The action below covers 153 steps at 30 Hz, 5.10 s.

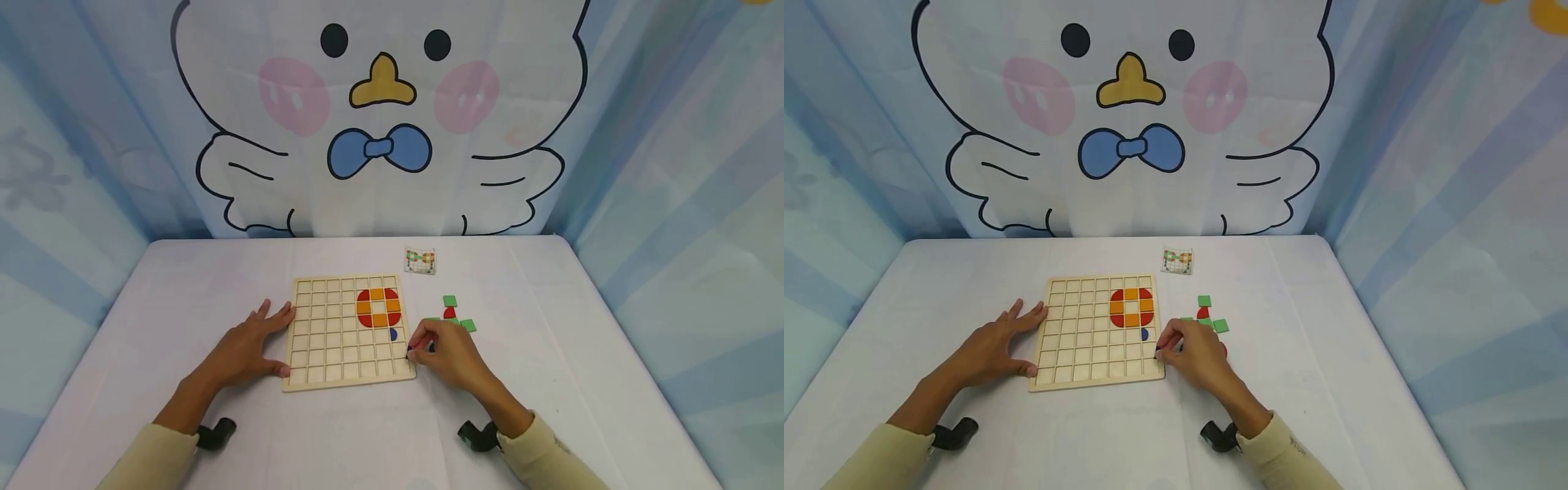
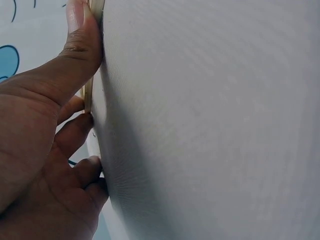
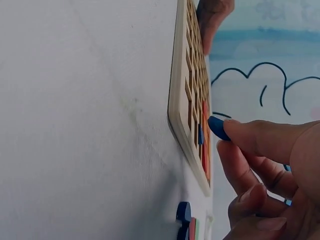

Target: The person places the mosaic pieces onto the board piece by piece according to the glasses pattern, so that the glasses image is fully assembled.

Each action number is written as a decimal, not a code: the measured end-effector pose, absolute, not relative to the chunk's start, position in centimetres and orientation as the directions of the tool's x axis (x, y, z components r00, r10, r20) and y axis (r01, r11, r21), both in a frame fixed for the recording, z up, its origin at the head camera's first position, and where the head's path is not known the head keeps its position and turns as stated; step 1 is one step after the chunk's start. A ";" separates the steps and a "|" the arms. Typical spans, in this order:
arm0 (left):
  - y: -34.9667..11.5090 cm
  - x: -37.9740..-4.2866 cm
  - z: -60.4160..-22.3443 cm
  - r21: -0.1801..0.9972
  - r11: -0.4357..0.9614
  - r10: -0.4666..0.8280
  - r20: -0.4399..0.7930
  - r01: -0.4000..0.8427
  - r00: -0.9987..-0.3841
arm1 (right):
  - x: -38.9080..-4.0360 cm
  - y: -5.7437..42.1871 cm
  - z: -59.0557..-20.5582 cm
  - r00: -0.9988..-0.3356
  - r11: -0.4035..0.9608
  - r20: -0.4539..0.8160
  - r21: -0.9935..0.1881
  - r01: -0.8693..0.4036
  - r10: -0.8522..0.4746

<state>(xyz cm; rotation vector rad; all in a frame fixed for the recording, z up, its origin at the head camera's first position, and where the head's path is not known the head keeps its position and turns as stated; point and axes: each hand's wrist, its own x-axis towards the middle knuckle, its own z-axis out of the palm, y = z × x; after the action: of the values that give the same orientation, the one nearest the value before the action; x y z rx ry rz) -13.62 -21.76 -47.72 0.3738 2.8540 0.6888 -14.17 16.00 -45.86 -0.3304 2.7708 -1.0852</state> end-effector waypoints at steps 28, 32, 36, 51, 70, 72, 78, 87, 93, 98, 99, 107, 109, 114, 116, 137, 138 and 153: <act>-21.8 -13.7 -48.0 0.468 0.865 0.268 -0.129 0.180 -0.955 | -15.4 12.9 -46.5 -0.968 0.768 -0.103 -0.630 -0.116 -0.230; -21.8 -13.8 -48.1 0.462 0.870 0.265 -0.135 0.176 -0.955 | -15.5 13.1 -46.6 -0.967 0.762 -0.101 -0.637 -0.117 -0.233; -21.8 -13.8 -48.0 0.462 0.868 0.269 -0.127 0.183 -0.955 | -15.5 13.2 -46.7 -0.968 0.762 -0.080 -0.633 -0.134 -0.237; -21.6 -13.6 -47.7 0.468 0.863 0.276 -0.122 0.190 -0.953 | -15.2 13.0 -46.9 -0.969 0.774 -0.051 -0.612 -0.162 -0.243; -21.6 -13.6 -47.7 0.464 0.866 0.276 -0.128 0.189 -0.953 | -16.7 19.4 -45.1 -0.993 0.820 -0.100 -0.572 0.001 -0.069; -21.6 -13.6 -47.7 0.464 0.866 0.276 -0.127 0.189 -0.953 | -16.5 19.7 -45.3 -0.990 0.821 -0.115 -0.571 -0.001 -0.081; -21.7 -13.7 -47.9 0.464 0.865 0.276 -0.123 0.191 -0.953 | -16.1 19.7 -46.0 -0.972 0.811 -0.154 -0.583 -0.057 -0.179; -21.7 -13.7 -48.1 0.464 0.866 0.272 -0.124 0.187 -0.954 | -15.8 19.1 -46.3 -0.968 0.847 -0.132 -0.518 -0.117 -0.214; -21.7 -13.7 -47.9 0.462 0.867 0.272 -0.122 0.188 -0.955 | -15.9 19.0 -46.2 -0.969 0.865 -0.114 -0.482 -0.137 -0.218; -21.7 -13.7 -47.9 0.462 0.865 0.278 -0.119 0.194 -0.953 | -15.8 19.2 -45.9 -0.969 0.875 -0.123 -0.464 -0.135 -0.214; -21.7 -13.7 -47.9 0.463 0.865 0.279 -0.118 0.196 -0.953 | -15.8 19.2 -45.8 -0.969 0.877 -0.125 -0.462 -0.133 -0.213; -21.8 -13.7 -47.8 0.466 0.863 0.277 -0.118 0.193 -0.954 | -15.4 19.2 -45.8 -0.953 0.867 -0.149 -0.470 -0.166 -0.263; -21.8 -13.7 -47.8 0.466 0.864 0.277 -0.117 0.193 -0.954 | -15.3 19.1 -45.7 -0.951 0.857 -0.141 -0.484 -0.177 -0.277; -21.8 -13.7 -47.8 0.461 0.865 0.279 -0.114 0.198 -0.954 | -15.1 18.6 -45.6 -0.949 0.817 -0.123 -0.549 -0.179 -0.290; -21.8 -13.7 -47.8 0.461 0.865 0.280 -0.112 0.200 -0.953 | -15.1 18.3 -45.5 -0.950 0.804 -0.125 -0.571 -0.168 -0.287; -21.8 -13.7 -47.8 0.469 0.859 0.285 -0.105 0.206 -0.953 | -14.5 15.6 -46.0 -0.947 0.717 -0.068 -0.670 -0.189 -0.314; -21.8 -13.7 -47.8 0.470 0.858 0.286 -0.105 0.206 -0.952 | -14.5 15.4 -46.2 -0.947 0.714 -0.068 -0.674 -0.189 -0.315; -21.8 -13.6 -47.9 0.471 0.862 0.274 -0.119 0.189 -0.954 | -14.1 13.0 -47.1 -0.923 0.703 -0.048 -0.663 -0.257 -0.383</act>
<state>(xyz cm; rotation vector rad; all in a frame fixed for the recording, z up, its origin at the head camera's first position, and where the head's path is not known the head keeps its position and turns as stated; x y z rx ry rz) -13.64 -21.84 -47.86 0.3581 2.8538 0.6948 -14.13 13.00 -47.14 -0.5180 2.7282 -1.0216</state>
